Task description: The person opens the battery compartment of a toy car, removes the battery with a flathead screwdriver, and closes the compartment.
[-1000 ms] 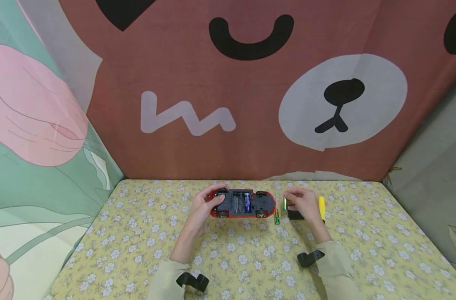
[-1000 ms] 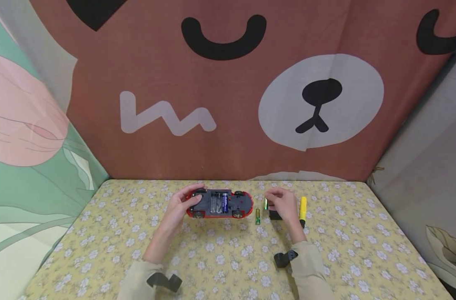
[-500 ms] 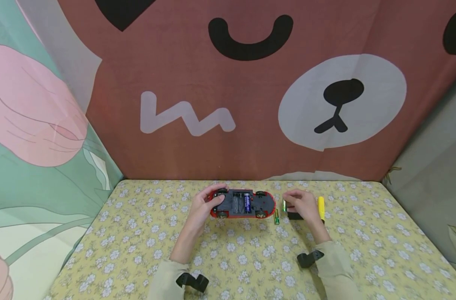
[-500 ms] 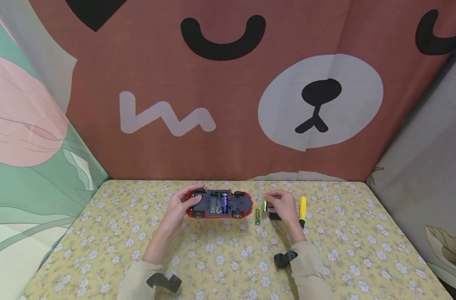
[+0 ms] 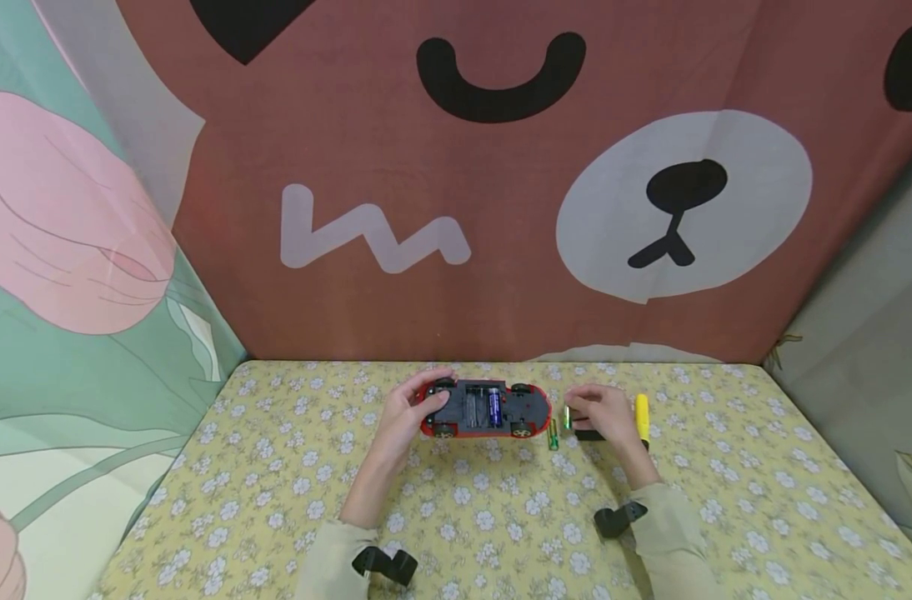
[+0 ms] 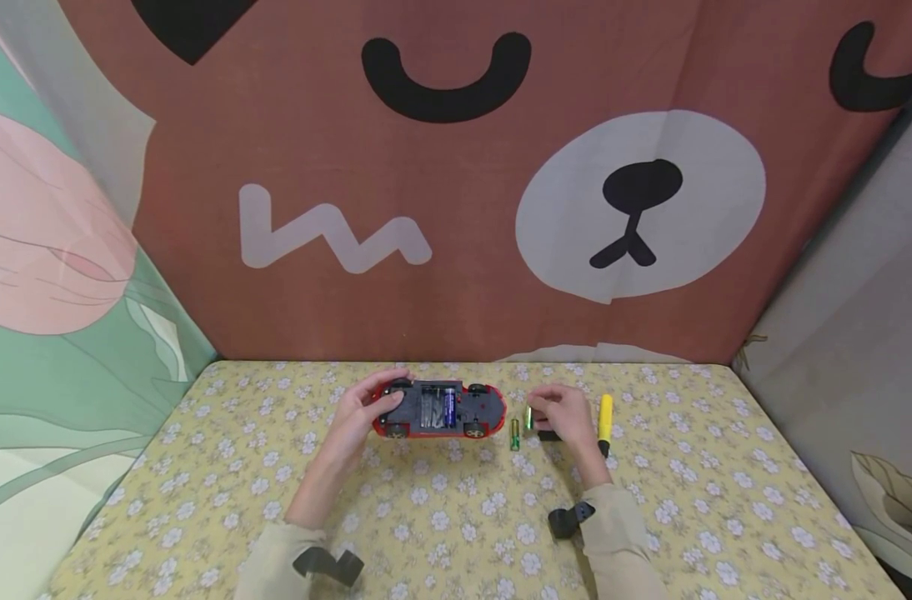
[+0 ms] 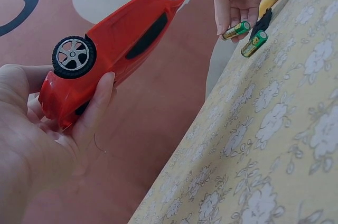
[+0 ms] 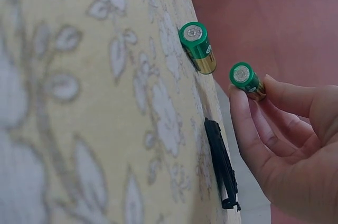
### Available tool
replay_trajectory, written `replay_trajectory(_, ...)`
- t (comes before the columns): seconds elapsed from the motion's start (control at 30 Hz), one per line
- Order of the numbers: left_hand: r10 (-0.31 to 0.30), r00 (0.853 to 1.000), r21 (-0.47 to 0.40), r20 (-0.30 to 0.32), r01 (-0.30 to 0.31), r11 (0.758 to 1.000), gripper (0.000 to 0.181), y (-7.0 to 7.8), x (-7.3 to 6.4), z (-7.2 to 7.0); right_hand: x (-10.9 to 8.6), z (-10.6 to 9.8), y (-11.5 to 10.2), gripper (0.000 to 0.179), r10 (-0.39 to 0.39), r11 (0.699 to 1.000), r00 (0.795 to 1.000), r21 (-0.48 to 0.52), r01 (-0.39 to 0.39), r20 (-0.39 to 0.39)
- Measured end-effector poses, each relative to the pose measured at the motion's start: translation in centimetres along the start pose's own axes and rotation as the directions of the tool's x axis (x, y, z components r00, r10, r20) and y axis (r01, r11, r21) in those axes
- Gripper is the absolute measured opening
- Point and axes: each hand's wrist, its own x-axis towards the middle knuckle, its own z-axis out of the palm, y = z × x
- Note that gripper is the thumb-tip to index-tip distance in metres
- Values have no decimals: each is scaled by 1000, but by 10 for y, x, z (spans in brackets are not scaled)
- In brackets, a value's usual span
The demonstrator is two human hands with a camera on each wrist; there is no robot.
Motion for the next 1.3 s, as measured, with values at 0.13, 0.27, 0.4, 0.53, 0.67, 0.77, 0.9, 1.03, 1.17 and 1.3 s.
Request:
replay_trajectory(0.13,4,1000,6,-6,-4,1000,37,0,0,0,1,0,1,31,11,1000,1000,-5,-11,16)
replay_trajectory(0.27,2,1000,2,0,-2,1000,39,0,0,0,2,-1,3,29,12,1000,1000,-3,-12,26)
replay_trajectory(0.4,-4,1000,-8,11,4,1000,42,0,0,1,2,-1,4,28,0,1000,999,-13,0,35)
replay_trajectory(0.53,-14,1000,-9,7,14,1000,43,0,1,1,2,-1,4,27,1,1000,999,-28,1,49)
replay_trajectory(0.67,-18,1000,-7,3,18,1000,43,0,1,1,1,0,4,25,-5,999,997,-50,9,71)
replay_trajectory(0.77,-16,1000,-1,1,16,1000,43,0,1,1,-1,0,3,25,-14,998,996,-59,19,92)
replay_trajectory(0.9,-17,1000,3,-2,17,1000,42,0,1,1,-2,0,2,24,-14,998,994,-60,21,106)
replay_trajectory(1.03,-22,1000,3,-4,22,1000,41,0,1,2,-2,0,2,24,-9,998,993,-64,16,114)
replay_trajectory(1.17,-18,1000,22,-9,18,1000,40,-1,0,2,-2,0,3,23,-6,997,993,-81,16,119)
replay_trajectory(1.3,-13,1000,31,-11,14,999,39,-1,0,1,-2,0,4,21,-6,993,993,-115,20,119)
